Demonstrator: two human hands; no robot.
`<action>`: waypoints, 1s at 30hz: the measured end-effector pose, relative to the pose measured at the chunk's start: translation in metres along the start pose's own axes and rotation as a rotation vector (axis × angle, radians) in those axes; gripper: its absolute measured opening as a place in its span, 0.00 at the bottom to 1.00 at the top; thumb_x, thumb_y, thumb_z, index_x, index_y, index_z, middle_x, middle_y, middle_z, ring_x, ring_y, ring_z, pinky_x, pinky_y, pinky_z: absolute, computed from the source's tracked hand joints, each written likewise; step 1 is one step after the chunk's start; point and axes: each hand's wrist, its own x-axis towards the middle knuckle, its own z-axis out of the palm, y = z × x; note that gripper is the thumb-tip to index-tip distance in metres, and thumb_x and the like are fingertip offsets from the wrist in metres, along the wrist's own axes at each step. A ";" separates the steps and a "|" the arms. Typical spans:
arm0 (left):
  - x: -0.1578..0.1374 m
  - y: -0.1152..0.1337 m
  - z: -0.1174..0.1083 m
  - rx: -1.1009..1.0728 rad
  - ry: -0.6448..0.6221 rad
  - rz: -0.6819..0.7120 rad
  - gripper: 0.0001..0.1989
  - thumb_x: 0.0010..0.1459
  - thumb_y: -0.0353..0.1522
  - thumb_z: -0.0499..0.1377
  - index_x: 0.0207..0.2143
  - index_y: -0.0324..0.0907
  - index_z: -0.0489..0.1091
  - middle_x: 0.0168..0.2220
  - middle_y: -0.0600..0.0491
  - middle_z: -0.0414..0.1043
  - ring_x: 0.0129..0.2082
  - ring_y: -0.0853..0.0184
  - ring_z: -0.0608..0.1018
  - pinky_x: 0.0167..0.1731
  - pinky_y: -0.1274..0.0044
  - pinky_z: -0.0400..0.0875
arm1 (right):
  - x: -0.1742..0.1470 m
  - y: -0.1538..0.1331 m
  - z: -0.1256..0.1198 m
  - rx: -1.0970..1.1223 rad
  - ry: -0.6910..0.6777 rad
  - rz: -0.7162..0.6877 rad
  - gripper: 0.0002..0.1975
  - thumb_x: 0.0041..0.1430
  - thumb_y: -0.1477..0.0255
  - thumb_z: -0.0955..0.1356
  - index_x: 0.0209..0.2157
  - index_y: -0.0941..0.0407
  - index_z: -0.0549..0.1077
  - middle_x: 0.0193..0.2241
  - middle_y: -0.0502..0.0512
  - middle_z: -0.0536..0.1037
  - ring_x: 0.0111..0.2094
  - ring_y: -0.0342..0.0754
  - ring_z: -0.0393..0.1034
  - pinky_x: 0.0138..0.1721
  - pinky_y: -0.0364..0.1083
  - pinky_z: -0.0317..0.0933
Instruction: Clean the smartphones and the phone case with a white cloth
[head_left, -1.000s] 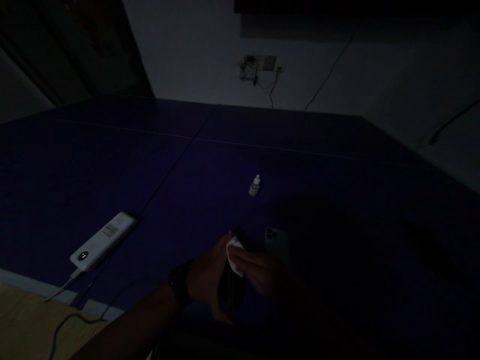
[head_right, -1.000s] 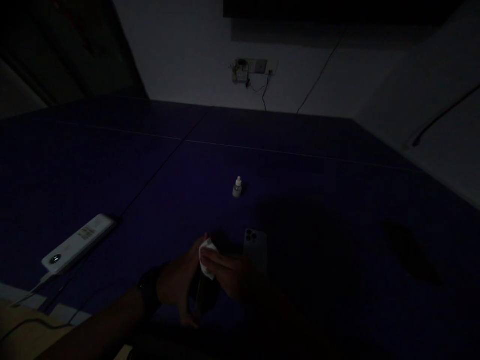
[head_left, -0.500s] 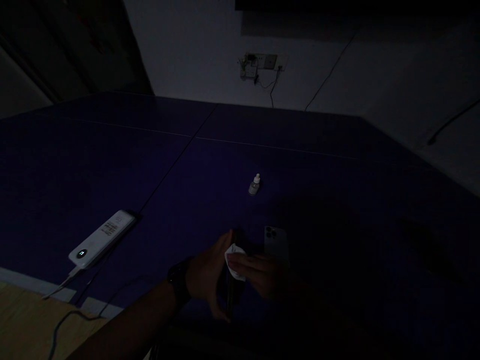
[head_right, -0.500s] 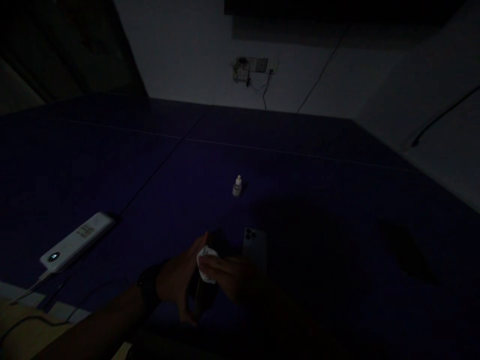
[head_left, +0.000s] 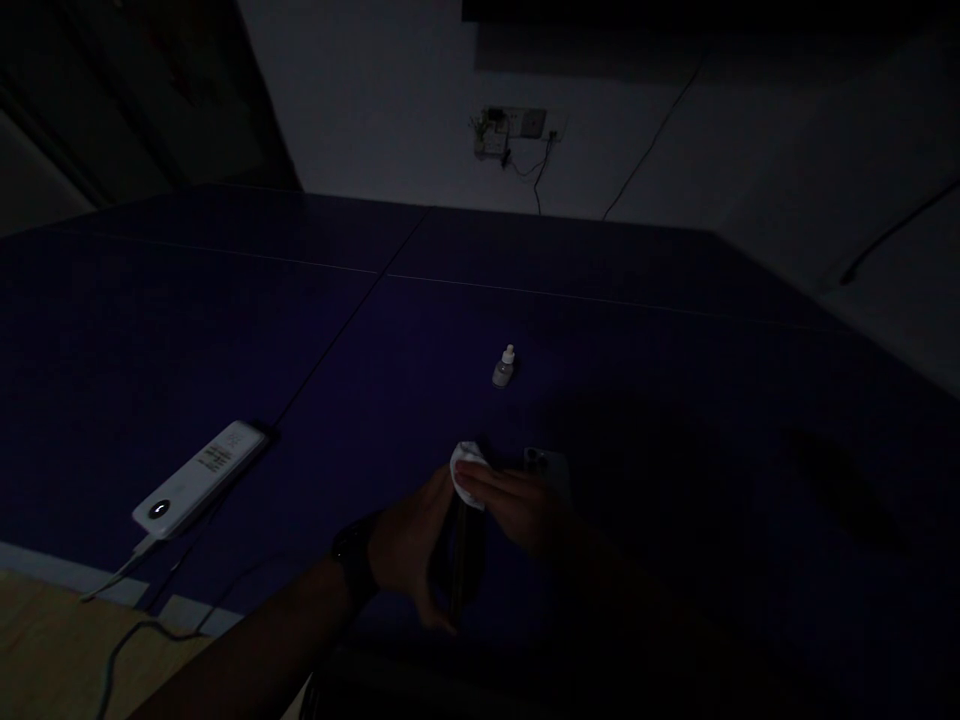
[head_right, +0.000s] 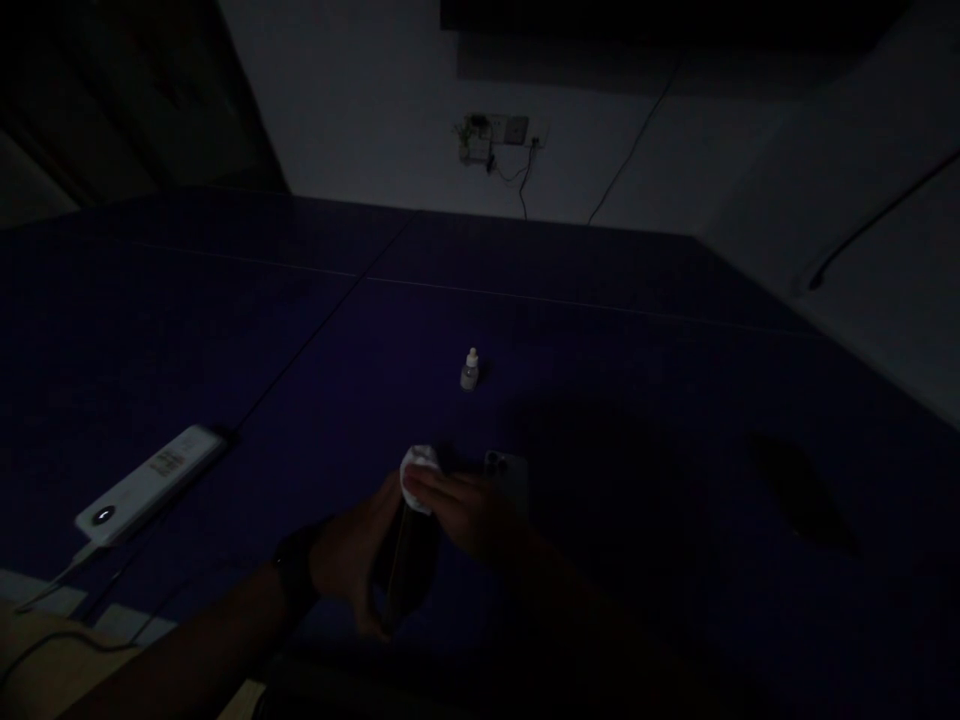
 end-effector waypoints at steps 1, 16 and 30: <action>0.001 0.001 -0.001 -0.003 0.004 0.008 0.86 0.22 0.54 0.77 0.72 0.43 0.25 0.71 0.36 0.39 0.68 0.32 0.51 0.67 0.48 0.51 | 0.001 0.001 0.001 0.001 0.013 0.008 0.21 0.68 0.83 0.60 0.59 0.64 0.71 0.56 0.63 0.76 0.54 0.49 0.75 0.52 0.45 0.73; 0.000 -0.001 -0.002 -0.049 -0.004 -0.037 0.85 0.22 0.56 0.76 0.72 0.43 0.25 0.70 0.35 0.43 0.67 0.32 0.55 0.66 0.47 0.53 | -0.006 -0.013 0.002 0.058 -0.010 0.017 0.20 0.71 0.80 0.57 0.59 0.60 0.70 0.55 0.59 0.77 0.53 0.44 0.75 0.46 0.41 0.74; -0.003 -0.002 -0.001 -0.046 0.015 -0.033 0.87 0.21 0.53 0.77 0.71 0.46 0.21 0.70 0.38 0.38 0.66 0.32 0.55 0.65 0.49 0.56 | -0.010 -0.017 0.008 0.058 -0.048 -0.010 0.21 0.70 0.81 0.59 0.60 0.60 0.70 0.55 0.60 0.78 0.53 0.45 0.75 0.46 0.41 0.75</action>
